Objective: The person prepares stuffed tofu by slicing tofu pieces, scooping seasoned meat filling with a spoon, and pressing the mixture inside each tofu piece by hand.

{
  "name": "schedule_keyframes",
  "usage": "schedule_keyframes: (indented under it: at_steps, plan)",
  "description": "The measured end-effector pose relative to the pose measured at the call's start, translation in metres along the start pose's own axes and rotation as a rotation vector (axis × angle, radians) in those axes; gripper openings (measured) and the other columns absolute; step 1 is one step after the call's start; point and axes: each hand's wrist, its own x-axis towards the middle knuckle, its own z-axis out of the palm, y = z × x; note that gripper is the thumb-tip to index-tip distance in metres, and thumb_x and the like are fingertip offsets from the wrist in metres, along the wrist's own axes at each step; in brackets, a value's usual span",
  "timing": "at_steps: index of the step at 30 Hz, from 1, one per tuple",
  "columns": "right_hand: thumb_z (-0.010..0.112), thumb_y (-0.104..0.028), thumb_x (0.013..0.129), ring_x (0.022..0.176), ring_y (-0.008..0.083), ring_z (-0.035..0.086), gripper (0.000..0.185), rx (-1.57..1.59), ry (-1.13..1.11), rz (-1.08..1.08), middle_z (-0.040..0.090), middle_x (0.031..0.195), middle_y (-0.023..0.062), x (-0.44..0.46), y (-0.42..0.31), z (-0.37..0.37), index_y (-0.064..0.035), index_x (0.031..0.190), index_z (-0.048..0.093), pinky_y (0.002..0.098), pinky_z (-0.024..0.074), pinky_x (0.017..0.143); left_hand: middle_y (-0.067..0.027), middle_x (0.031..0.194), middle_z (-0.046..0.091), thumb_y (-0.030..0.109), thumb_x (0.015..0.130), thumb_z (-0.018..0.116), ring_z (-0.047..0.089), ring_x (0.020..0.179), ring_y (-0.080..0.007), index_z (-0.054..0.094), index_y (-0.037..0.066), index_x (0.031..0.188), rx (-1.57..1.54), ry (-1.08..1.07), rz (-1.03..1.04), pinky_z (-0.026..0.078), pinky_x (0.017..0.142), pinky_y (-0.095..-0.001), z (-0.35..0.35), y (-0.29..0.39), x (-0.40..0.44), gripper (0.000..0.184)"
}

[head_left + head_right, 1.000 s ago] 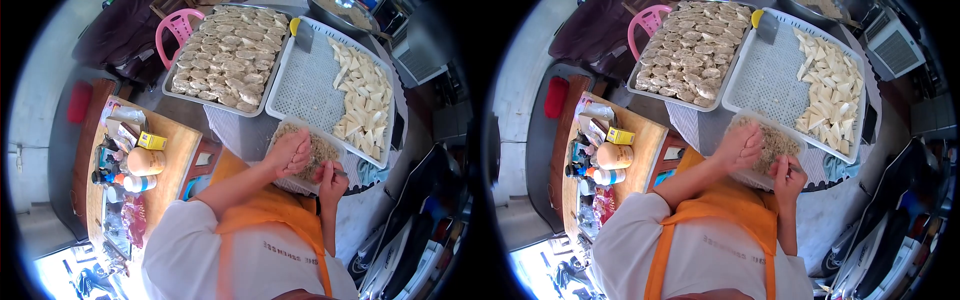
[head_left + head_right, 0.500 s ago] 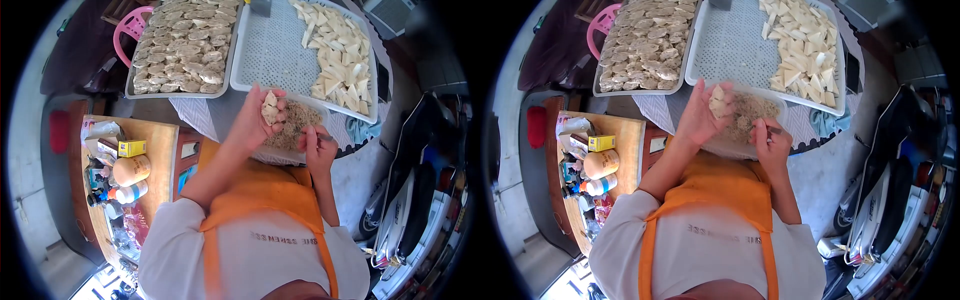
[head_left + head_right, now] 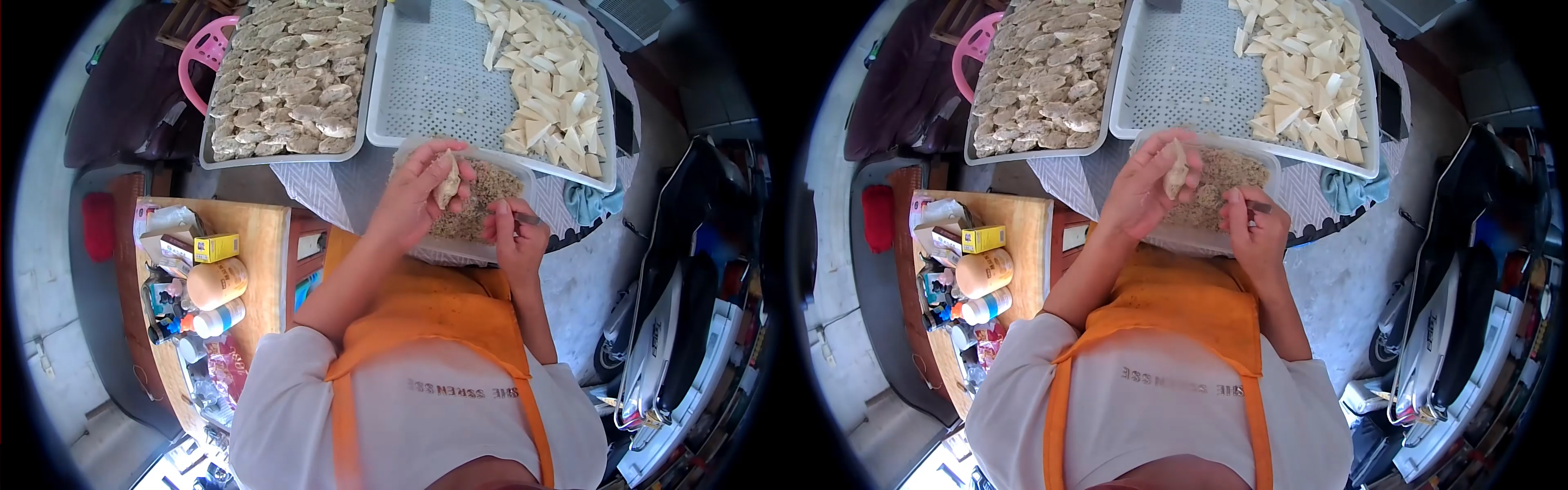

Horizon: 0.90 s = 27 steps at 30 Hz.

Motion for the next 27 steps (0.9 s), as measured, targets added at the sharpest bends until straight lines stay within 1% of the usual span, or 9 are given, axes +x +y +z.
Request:
schedule_keyframes:
  at_steps: [3, 6, 9, 14, 15, 17, 20, 24, 27]
  plan:
    - [0.054, -0.009, 0.092, 0.051, 0.0093, 0.059, 0.019, -0.003, 0.000, 0.016, 0.061, 0.063, 0.0053, -0.001, -0.001, 0.000, 0.0037, 0.082, 0.064, 0.0215, 0.0453, 0.046, -0.0010, 0.075, 0.050, 0.035, 0.099, 0.039, 0.048, 0.063, -0.0106, 0.054, 0.008, 0.108, -0.170, -0.031, -0.039, 0.038, 0.051, -0.0223, -0.005, 0.000, 0.001, 0.032]
    - [0.054, -0.010, 0.093, 0.052, 0.0098, 0.059, 0.019, -0.136, -0.010, -0.082, 0.061, 0.063, 0.0054, -0.001, 0.008, -0.001, 0.0030, 0.082, 0.063, 0.0223, 0.0458, 0.047, 0.0003, 0.068, 0.046, 0.035, 0.098, 0.041, 0.044, 0.054, -0.0100, 0.052, 0.009, 0.088, -0.236, -0.465, -0.009, 0.034, 0.044, -0.0208, -0.034, -0.015, 0.014, 0.030]
    - [0.054, -0.012, 0.093, 0.052, 0.0105, 0.060, 0.020, -0.326, 0.003, -0.230, 0.061, 0.061, 0.0053, -0.002, 0.025, -0.002, 0.0019, 0.081, 0.063, 0.0236, 0.0465, 0.049, 0.0020, 0.061, 0.039, 0.037, 0.098, 0.041, 0.037, 0.048, -0.0090, 0.044, 0.011, 0.075, -0.154, -0.126, -0.146, 0.028, 0.039, -0.0214, -0.019, -0.003, -0.001, 0.035]
    - [0.055, -0.012, 0.091, 0.051, 0.0150, 0.060, 0.018, -0.376, 0.009, -0.290, 0.060, 0.059, 0.0077, 0.000, 0.019, -0.004, 0.0012, 0.081, 0.063, 0.0274, 0.0464, 0.049, 0.0025, 0.057, 0.036, 0.036, 0.099, 0.038, 0.032, 0.044, -0.0088, 0.044, 0.014, 0.073, -0.096, 0.196, 0.016, 0.023, 0.034, -0.0212, 0.010, -0.015, 0.009, 0.035]
    - [0.055, -0.012, 0.091, 0.051, 0.0159, 0.060, 0.018, -0.354, -0.004, -0.278, 0.060, 0.059, 0.0082, 0.001, 0.016, -0.004, 0.0011, 0.081, 0.063, 0.0281, 0.0464, 0.049, 0.0015, 0.060, 0.038, 0.036, 0.099, 0.038, 0.034, 0.046, -0.0101, 0.045, 0.013, 0.075, 0.061, -0.001, 0.019, 0.025, 0.036, -0.0219, -0.014, -0.019, 0.013, 0.034]
    - [0.056, -0.012, 0.090, 0.050, 0.0177, 0.060, 0.017, -0.290, -0.030, -0.239, 0.059, 0.058, 0.0092, 0.001, 0.004, -0.007, 0.0009, 0.081, 0.063, 0.0296, 0.0464, 0.049, -0.0004, 0.065, 0.042, 0.036, 0.099, 0.038, 0.037, 0.050, -0.0118, 0.045, 0.013, 0.077, 0.247, -0.200, 0.019, 0.030, 0.040, -0.0229, -0.047, -0.021, 0.018, 0.033]
    - [0.055, -0.015, 0.090, 0.051, 0.0211, 0.061, 0.019, -0.196, -0.053, -0.154, 0.059, 0.059, 0.0119, 0.002, -0.014, -0.011, 0.0005, 0.083, 0.063, 0.0313, 0.0464, 0.050, -0.0023, 0.072, 0.045, 0.035, 0.099, 0.038, 0.041, 0.056, -0.0127, 0.047, 0.011, 0.082, 0.288, -0.176, 0.088, 0.036, 0.047, -0.0236, -0.050, -0.026, 0.022, 0.031]
    - [0.056, -0.017, 0.090, 0.054, 0.0235, 0.062, 0.020, -0.199, -0.049, -0.096, 0.061, 0.061, 0.0141, 0.001, -0.022, -0.010, 0.0006, 0.086, 0.063, 0.0324, 0.0469, 0.051, -0.0022, 0.078, 0.046, 0.029, 0.098, 0.043, 0.047, 0.067, -0.0128, 0.052, 0.010, 0.101, 0.350, -0.112, 0.355, 0.040, 0.054, -0.0230, -0.020, -0.034, 0.024, 0.022]
    - [0.057, -0.018, 0.089, 0.056, 0.0258, 0.064, 0.020, -0.186, -0.030, -0.085, 0.061, 0.063, 0.0160, 0.000, -0.023, -0.009, 0.0008, 0.087, 0.064, 0.0333, 0.0475, 0.052, -0.0008, 0.080, 0.046, 0.025, 0.097, 0.047, 0.049, 0.075, -0.0138, 0.049, 0.010, 0.118, 0.346, -0.072, 0.201, 0.041, 0.057, -0.0235, -0.002, -0.006, 0.002, 0.026]
